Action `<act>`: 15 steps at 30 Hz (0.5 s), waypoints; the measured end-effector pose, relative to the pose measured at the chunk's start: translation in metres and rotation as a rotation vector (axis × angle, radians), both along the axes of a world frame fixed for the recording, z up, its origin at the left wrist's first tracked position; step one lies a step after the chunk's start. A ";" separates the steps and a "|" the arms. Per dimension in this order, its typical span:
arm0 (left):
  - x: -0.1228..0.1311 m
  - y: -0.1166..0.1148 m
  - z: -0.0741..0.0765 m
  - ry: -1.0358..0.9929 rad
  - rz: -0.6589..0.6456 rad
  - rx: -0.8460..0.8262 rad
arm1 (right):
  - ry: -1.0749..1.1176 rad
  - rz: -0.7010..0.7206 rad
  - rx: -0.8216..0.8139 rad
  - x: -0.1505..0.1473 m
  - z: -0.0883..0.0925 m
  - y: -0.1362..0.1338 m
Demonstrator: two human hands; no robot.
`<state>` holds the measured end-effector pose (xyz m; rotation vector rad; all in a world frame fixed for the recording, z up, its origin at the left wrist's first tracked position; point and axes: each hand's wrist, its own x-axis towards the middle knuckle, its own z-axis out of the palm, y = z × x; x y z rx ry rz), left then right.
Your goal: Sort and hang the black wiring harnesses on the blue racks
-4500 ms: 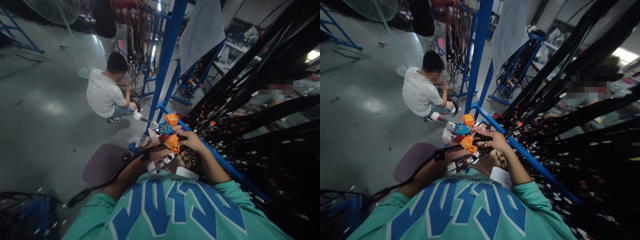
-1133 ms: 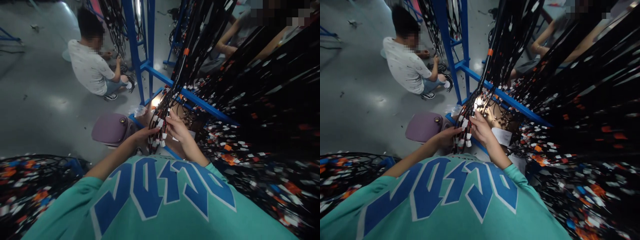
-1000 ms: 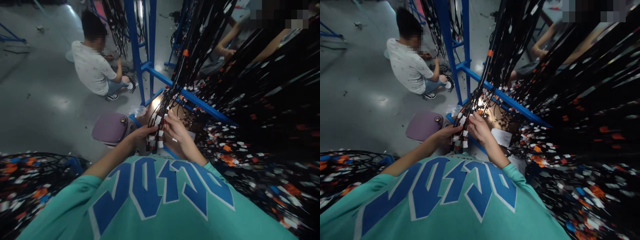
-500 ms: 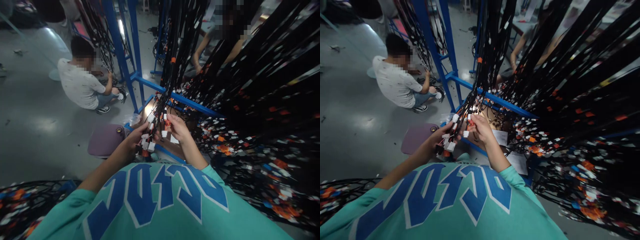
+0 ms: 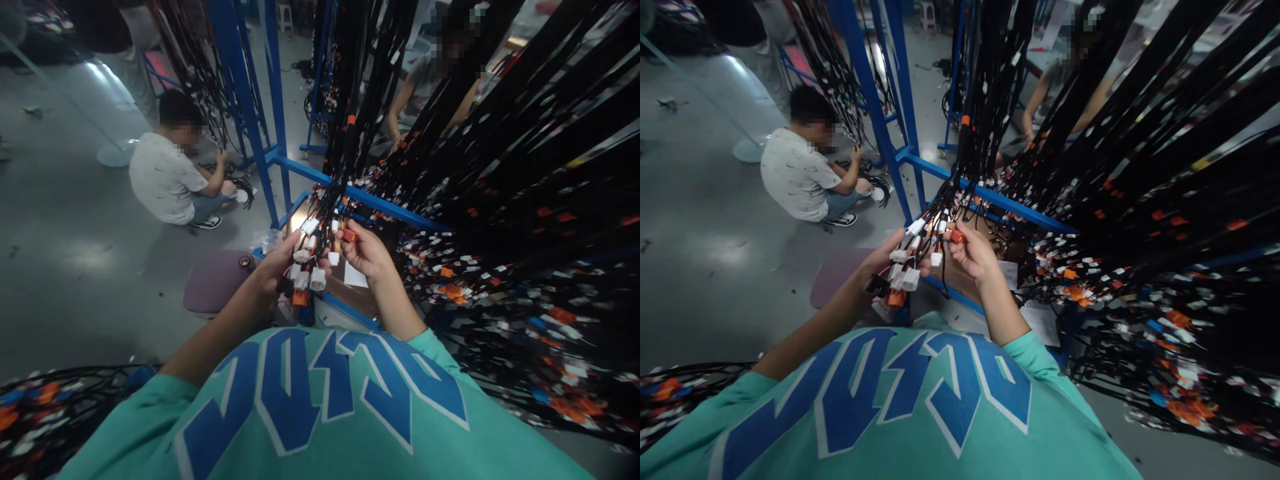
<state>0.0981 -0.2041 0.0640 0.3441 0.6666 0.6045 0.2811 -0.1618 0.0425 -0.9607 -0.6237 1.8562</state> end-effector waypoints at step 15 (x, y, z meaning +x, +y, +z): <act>0.020 0.001 0.015 0.037 0.163 0.066 | -0.715 -0.266 0.861 0.017 0.002 -0.054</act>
